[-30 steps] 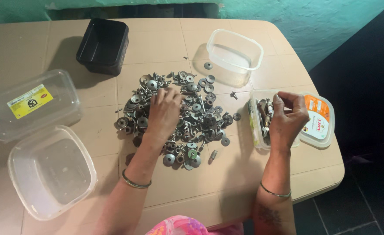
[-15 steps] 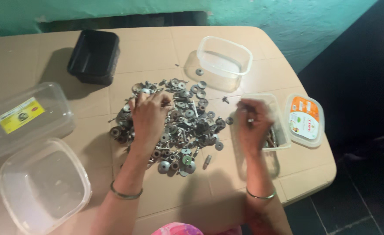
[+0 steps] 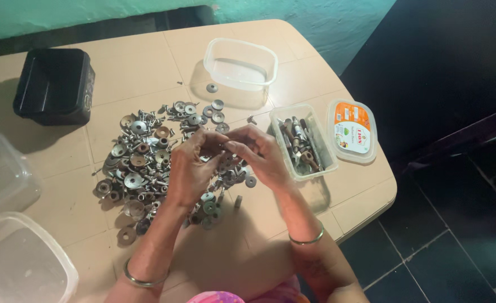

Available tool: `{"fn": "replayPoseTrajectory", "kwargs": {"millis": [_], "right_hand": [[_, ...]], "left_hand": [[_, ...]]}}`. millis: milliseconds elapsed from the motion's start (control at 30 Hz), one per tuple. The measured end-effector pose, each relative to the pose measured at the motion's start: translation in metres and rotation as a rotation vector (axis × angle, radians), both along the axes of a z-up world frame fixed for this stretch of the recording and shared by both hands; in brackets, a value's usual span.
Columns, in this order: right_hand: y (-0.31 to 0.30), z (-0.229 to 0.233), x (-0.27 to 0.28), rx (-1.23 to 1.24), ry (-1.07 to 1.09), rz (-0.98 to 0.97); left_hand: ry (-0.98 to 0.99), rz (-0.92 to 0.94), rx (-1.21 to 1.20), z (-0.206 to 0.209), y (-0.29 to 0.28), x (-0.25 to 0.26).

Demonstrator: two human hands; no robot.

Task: The person sorts a pile of small metal hardware parts on a tiled table, separating them by type into clear plastic containers. They repeatedly pick up items from the central pile and place them into one of two containers, occasionally shifting the pile to access more parts.

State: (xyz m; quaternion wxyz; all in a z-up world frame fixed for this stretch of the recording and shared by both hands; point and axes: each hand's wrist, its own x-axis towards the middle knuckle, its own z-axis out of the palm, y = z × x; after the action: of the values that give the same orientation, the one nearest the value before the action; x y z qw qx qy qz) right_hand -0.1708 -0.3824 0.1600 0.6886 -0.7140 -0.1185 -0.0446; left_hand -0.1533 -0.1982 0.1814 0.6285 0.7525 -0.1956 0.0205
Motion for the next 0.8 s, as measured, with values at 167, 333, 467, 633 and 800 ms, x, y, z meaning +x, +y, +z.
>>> {"fn": "replayPoseTrajectory", "kwargs": {"millis": [167, 333, 467, 633, 800], "right_hand": [[-0.016, -0.010, 0.003, -0.048, 0.005, -0.158], [-0.075, -0.005, 0.012, -0.342, -0.206, -0.690], [-0.102, -0.006, 0.010, -0.595, -0.114, -0.787], [-0.111, -0.011, 0.010, -0.736, -0.061, -0.747], [-0.096, -0.003, 0.010, -0.708, -0.164, -0.826]], "left_hand": [[0.007, 0.036, -0.034, -0.006, -0.002, 0.000], [-0.124, 0.199, 0.226, -0.023, 0.015, 0.015], [-0.131, 0.114, 0.564, -0.040, 0.015, 0.019], [-0.074, -0.055, 0.806, -0.052, 0.015, 0.018], [0.040, -0.032, 0.935, -0.051, 0.043, 0.034]]}}
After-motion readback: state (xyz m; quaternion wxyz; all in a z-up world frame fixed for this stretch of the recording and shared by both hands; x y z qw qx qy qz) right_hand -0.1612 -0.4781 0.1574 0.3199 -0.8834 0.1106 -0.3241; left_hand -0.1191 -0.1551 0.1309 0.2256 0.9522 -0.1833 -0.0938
